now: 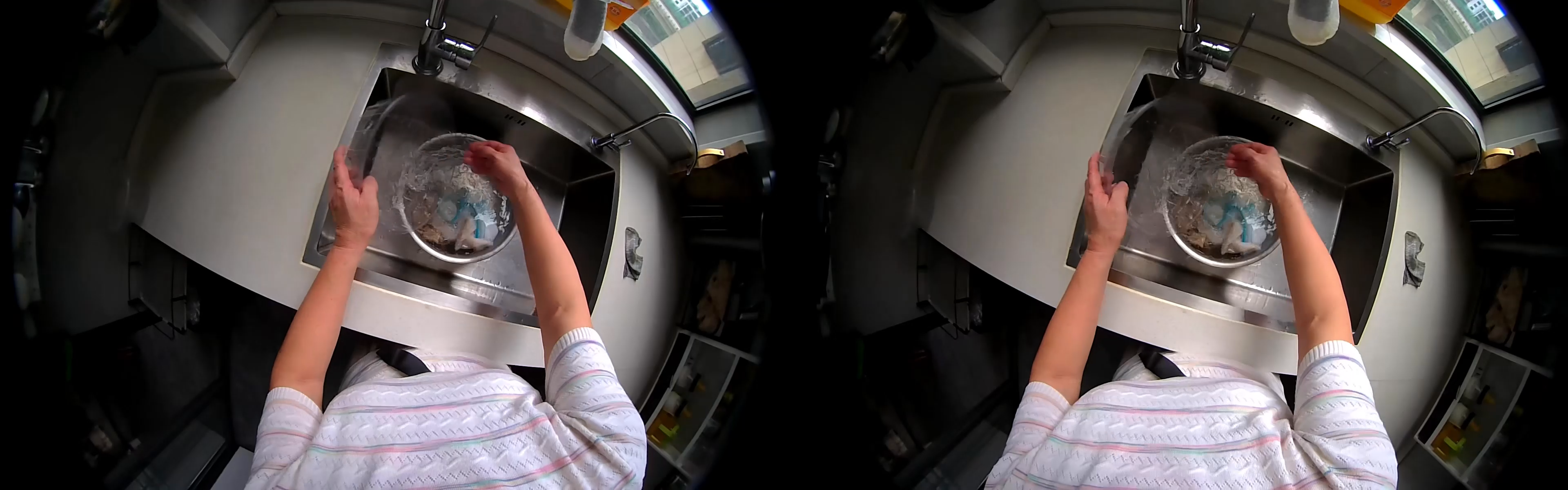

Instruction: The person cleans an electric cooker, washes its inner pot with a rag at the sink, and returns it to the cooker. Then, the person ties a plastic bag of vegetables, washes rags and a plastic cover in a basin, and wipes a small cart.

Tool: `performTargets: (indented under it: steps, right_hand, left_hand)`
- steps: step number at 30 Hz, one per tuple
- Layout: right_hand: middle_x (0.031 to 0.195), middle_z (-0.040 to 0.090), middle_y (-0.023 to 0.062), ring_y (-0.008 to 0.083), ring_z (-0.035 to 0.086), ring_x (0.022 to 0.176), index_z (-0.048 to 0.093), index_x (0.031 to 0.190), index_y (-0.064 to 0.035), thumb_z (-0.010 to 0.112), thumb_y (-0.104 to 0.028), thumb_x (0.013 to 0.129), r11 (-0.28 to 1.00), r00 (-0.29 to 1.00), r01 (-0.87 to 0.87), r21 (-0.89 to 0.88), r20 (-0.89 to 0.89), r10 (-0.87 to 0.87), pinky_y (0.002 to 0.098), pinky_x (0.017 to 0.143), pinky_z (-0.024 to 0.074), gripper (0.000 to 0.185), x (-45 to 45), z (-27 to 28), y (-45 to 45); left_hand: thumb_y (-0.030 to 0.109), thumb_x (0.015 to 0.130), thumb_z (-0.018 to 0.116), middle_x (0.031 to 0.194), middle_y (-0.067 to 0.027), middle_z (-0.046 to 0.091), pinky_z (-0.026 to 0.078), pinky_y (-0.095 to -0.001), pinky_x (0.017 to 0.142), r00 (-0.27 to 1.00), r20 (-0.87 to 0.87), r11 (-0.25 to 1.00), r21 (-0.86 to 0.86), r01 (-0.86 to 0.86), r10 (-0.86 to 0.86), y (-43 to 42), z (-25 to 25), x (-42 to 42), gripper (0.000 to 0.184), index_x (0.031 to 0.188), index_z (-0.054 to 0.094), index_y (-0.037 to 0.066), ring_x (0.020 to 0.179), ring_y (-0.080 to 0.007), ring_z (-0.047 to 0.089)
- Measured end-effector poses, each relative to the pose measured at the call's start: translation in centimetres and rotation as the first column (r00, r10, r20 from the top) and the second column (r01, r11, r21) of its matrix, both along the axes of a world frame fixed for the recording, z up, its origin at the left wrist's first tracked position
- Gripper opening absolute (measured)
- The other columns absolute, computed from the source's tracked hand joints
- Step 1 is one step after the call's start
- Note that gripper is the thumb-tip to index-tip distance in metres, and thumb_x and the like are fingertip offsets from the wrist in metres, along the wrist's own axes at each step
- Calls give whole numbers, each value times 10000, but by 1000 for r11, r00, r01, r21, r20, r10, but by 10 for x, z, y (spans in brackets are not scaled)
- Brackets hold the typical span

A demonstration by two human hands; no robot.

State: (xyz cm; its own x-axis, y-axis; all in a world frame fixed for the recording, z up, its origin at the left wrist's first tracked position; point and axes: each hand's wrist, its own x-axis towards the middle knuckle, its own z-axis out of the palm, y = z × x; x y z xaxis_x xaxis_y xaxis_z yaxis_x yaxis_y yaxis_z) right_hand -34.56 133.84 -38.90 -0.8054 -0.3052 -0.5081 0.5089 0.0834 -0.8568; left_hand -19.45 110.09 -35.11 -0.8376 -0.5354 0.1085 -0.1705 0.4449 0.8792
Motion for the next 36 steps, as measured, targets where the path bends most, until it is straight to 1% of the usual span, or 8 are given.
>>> performTargets:
  steps: [5,10,14,17,21,26,28,36]
  right_hand:
    - [942,628,126,203,594,879,560,1083,14,619,-149,767,918,905,-237,318,-270,327,304,774,464,360,45,-75,-15]
    - [986,624,118,344,561,928,587,1065,-84,578,-298,782,155,316,-370,916,-33,948,414,817,434,355,98,-64,-31]
    - [1019,597,110,302,445,1107,619,1005,-114,539,-307,788,673,838,-453,584,21,546,546,867,334,300,54,-90,-1]
    - [1083,572,102,308,439,1117,594,1018,-93,541,-300,786,481,846,-5,877,-252,469,548,907,306,316,64,-71,-15]
    - [1067,576,102,289,435,1127,555,1048,-95,571,-293,753,116,407,-217,969,-18,913,563,945,261,356,98,-73,-39]
    - [843,653,92,274,625,736,598,1058,-139,544,-242,835,794,799,-6,608,-474,370,385,615,498,251,56,-59,0]
    - [845,642,55,172,623,729,571,1075,-93,496,-277,889,980,1000,11,198,-20,-7,291,563,511,272,47,-8,2]
    - [967,609,24,146,605,822,501,1132,-123,590,-215,844,814,956,282,-508,81,-281,289,609,520,314,3,19,-94]
  left_hand:
    - [143,785,503,1030,-199,484,424,-387,810,998,-44,999,17,-33,34,-10,30,2,587,1326,294,49,902,-303,516]
    - [111,778,514,1092,-201,457,413,-392,848,994,-110,981,-193,-12,-10,-8,48,3,603,1334,288,42,977,-323,491]
    - [74,751,531,1140,-194,431,395,-398,879,974,-203,917,-399,16,-106,-11,53,7,630,1333,295,30,1021,-337,458]
    - [55,775,506,1169,-190,421,402,-391,897,966,-211,880,-473,33,-150,-9,58,11,597,1333,298,26,1057,-333,469]
    - [43,787,496,1171,-199,419,402,-387,910,966,-201,881,-470,53,-165,-4,55,9,587,1336,290,28,1079,-332,467]
    - [49,798,499,1170,-216,419,377,-387,936,981,-176,967,-252,34,-81,-7,51,8,596,1345,264,32,1114,-330,444]
    - [64,811,501,1168,-209,420,371,-383,941,984,-173,988,-153,11,-38,-5,48,5,599,1354,250,41,1106,-315,447]
    - [117,842,519,1254,-119,375,468,-256,707,979,-12,849,496,183,-204,0,23,2,665,1408,170,127,1058,-178,461]
